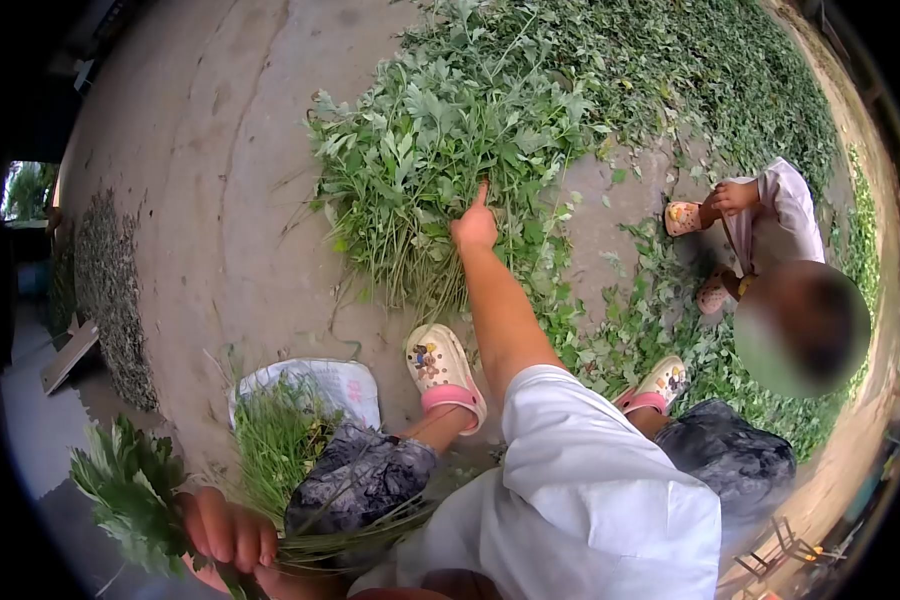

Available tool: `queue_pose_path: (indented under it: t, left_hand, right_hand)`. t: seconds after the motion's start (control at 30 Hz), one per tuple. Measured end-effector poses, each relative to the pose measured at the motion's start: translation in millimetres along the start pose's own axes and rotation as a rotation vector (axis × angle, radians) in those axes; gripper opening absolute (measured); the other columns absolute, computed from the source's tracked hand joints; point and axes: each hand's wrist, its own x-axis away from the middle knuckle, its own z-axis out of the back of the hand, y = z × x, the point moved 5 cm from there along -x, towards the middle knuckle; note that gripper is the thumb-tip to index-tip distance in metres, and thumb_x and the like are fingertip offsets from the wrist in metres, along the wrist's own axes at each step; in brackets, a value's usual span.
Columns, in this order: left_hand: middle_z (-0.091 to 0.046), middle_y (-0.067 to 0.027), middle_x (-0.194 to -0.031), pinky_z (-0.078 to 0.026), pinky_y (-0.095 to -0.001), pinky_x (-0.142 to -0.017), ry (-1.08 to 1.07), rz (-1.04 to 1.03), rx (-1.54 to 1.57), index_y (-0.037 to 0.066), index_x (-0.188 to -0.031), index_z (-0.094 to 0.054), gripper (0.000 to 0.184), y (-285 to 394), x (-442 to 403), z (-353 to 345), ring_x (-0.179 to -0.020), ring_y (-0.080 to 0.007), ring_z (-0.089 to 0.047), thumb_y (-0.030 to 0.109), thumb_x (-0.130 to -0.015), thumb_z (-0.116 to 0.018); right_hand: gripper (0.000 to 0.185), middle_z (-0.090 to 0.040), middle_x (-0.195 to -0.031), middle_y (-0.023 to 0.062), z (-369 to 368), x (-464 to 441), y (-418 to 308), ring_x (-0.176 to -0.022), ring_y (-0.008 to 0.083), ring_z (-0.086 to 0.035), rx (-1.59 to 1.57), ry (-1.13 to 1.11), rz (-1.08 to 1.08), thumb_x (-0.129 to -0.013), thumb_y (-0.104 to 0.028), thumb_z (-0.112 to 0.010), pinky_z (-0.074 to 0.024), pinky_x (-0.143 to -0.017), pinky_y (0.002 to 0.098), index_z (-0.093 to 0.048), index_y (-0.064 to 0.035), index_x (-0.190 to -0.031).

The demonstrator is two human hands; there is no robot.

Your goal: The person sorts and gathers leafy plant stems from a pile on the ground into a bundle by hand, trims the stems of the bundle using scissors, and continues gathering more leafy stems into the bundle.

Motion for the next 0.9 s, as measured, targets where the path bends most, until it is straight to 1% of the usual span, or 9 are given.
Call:
queue_pose_path:
  t: [0.1, 0.23, 0.33, 0.47, 0.57, 0.67, 0.77, 0.8, 0.9]
  left_hand:
    - [-0.044, -0.0064, -0.073, -0.038, -0.0309, -0.053, 0.038, -0.020, 0.101, 0.007, -0.068, -0.044, 0.021, -5.3, 4.3, 0.2, -0.053, -0.0169, -0.043, 0.020, -0.082, -0.053]
    - [-0.040, -0.0095, -0.070, -0.038, -0.0367, -0.048, 0.035, -0.040, -0.069, 0.004, -0.070, -0.034, 0.024, -0.8, 10.1, 1.8, -0.042, -0.0171, -0.037, 0.018, -0.089, -0.030]
    - [-0.040, -0.0092, -0.070, -0.038, -0.0360, -0.048, 0.027, -0.036, -0.043, 0.004, -0.069, -0.036, 0.026, -1.8, 5.2, -0.3, -0.042, -0.0165, -0.037, 0.020, -0.090, -0.032]
    - [-0.041, -0.0074, -0.068, -0.038, -0.0331, -0.045, 0.073, -0.014, -0.077, 0.006, -0.067, -0.037, 0.031, -5.9, 1.0, -5.4, -0.041, -0.0147, -0.038, 0.025, -0.091, -0.032]
    - [-0.040, -0.0058, -0.068, -0.034, -0.0296, -0.042, 0.075, -0.007, -0.112, 0.007, -0.068, -0.037, 0.031, -9.5, 1.1, -7.1, -0.039, -0.0117, -0.034, 0.028, -0.091, -0.031]
    - [-0.040, -0.0046, -0.067, -0.033, -0.0280, -0.042, 0.086, -0.034, -0.118, 0.009, -0.068, -0.035, 0.031, -13.8, -0.4, -10.6, -0.039, -0.0101, -0.032, 0.029, -0.091, -0.030]
    - [-0.038, -0.0031, -0.065, -0.033, -0.0268, -0.043, 0.135, -0.039, -0.181, 0.009, -0.067, -0.034, 0.032, -19.2, -0.5, -16.0, -0.039, -0.0095, -0.030, 0.030, -0.091, -0.028]
    - [-0.037, -0.0028, -0.065, -0.032, -0.0260, -0.044, 0.155, -0.021, -0.189, 0.009, -0.066, -0.033, 0.033, -21.6, -0.7, -14.8, -0.039, -0.0094, -0.028, 0.030, -0.091, -0.028]
    - [-0.036, -0.0030, -0.068, -0.034, -0.0268, -0.046, 0.151, -0.011, -0.201, 0.009, -0.071, -0.033, 0.027, -23.1, -2.1, -11.1, -0.043, -0.0095, -0.031, 0.025, -0.092, -0.029]
  right_hand:
    - [0.082, -0.058, -0.090, 0.0124, 20.3, -9.4, 6.1, -0.077, 0.0260, -0.058, 0.145, 0.006, 0.083, -0.072, -0.013, -0.059, -0.0471, -0.064, 0.0364, -0.008, -0.0183, -0.135]
    - [0.065, -0.052, -0.107, 0.0138, 48.6, -17.3, 26.6, -0.090, 0.0278, -0.056, 0.382, -0.032, 0.164, -0.078, -0.006, -0.045, -0.0456, -0.072, 0.0369, -0.015, -0.0227, -0.134]
    - [0.079, -0.051, -0.109, 0.0130, 60.2, -5.2, 52.7, -0.096, 0.0263, -0.053, 0.533, -0.171, 0.166, -0.071, -0.012, -0.058, -0.0443, -0.078, 0.0375, -0.012, -0.0224, -0.134]
    - [0.069, -0.051, -0.110, 0.0126, 52.1, 30.6, 107.1, -0.096, 0.0266, -0.054, 0.583, -0.189, 0.218, -0.077, -0.007, -0.047, -0.0438, -0.078, 0.0374, -0.013, -0.0251, -0.134]
    - [0.086, -0.047, -0.114, 0.0179, 53.7, 57.3, 152.3, -0.102, 0.0310, -0.049, 0.517, -0.267, 0.184, -0.068, -0.022, -0.065, -0.0422, -0.083, 0.0383, -0.011, -0.0224, -0.134]
    - [0.096, -0.024, -0.127, 0.0307, 84.5, 94.4, 148.5, -0.112, 0.0409, -0.037, 0.307, -0.285, 0.192, -0.061, -0.030, -0.072, -0.0385, -0.089, 0.0378, -0.012, -0.0135, -0.134]
    - [0.084, -0.024, -0.131, 0.0232, 114.7, 138.7, 123.3, -0.102, 0.0370, -0.047, 0.262, 0.060, 0.344, -0.064, -0.026, -0.069, -0.0403, -0.085, 0.0383, -0.021, -0.0143, -0.131]
    - [0.063, -0.042, -0.118, 0.0188, 126.3, 159.6, 107.6, -0.089, 0.0330, -0.053, 0.158, 0.298, 0.503, -0.067, -0.024, -0.067, -0.0439, -0.078, 0.0348, -0.038, -0.0078, -0.121]
    - [0.047, -0.055, -0.090, 0.0102, 100.3, 198.9, 71.3, -0.073, 0.0242, -0.055, -0.261, -0.080, 0.601, -0.069, -0.021, -0.065, -0.0465, -0.068, 0.0294, -0.047, -0.0021, -0.108]
